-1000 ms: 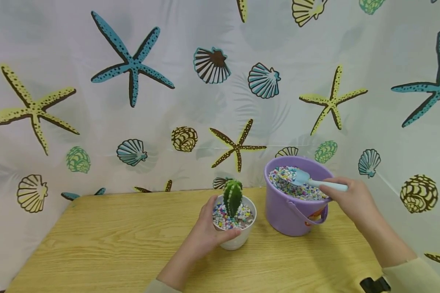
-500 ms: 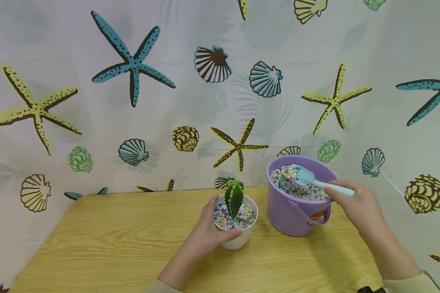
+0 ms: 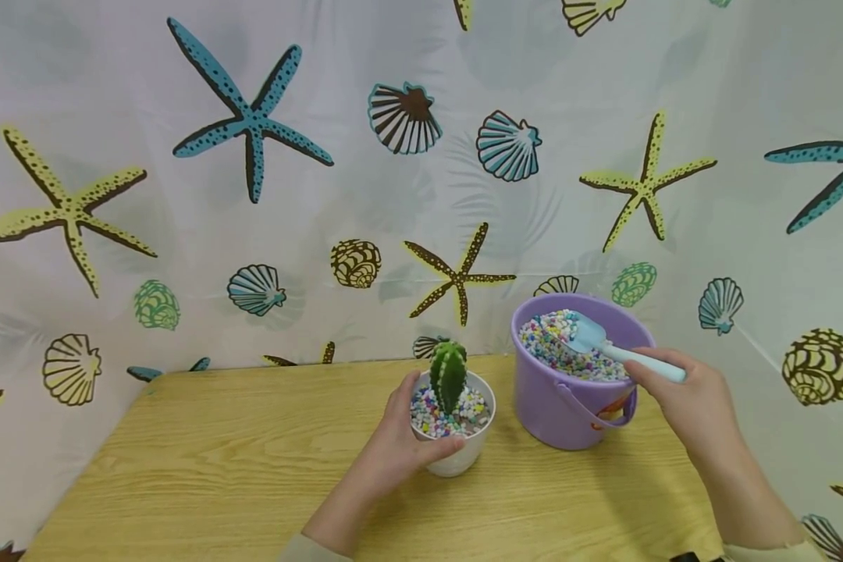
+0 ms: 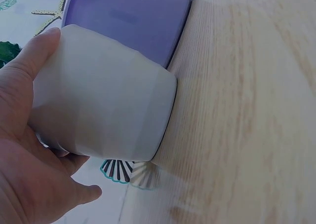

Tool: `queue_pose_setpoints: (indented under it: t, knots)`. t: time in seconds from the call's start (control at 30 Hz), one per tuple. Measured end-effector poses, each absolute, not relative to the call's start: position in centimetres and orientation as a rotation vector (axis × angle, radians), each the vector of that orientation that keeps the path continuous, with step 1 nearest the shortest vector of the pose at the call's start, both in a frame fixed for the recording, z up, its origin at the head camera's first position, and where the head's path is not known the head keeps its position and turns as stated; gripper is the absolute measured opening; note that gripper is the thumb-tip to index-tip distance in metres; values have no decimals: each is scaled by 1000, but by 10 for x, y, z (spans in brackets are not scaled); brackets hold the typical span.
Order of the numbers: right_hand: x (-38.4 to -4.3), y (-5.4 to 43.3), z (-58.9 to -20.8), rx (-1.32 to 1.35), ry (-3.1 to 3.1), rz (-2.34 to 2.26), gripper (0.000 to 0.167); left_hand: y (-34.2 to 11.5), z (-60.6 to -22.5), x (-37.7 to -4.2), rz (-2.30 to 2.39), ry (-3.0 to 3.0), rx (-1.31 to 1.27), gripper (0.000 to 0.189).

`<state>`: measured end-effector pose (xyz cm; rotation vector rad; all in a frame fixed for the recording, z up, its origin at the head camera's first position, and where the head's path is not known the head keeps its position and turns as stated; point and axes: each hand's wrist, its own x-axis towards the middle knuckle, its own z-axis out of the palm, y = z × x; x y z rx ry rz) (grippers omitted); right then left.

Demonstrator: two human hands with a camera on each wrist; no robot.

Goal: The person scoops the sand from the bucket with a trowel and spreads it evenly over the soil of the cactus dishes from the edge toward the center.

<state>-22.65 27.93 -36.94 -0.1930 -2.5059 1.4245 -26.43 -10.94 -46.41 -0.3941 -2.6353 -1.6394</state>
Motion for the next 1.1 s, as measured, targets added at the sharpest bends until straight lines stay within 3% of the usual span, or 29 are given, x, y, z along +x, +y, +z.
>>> queue_pose_setpoints:
  t: [1.1]
  knots:
    - [-224, 274, -379, -285, -2444, 1500, 67, -110, -460, -262, -1684, -2628, -394, 126]
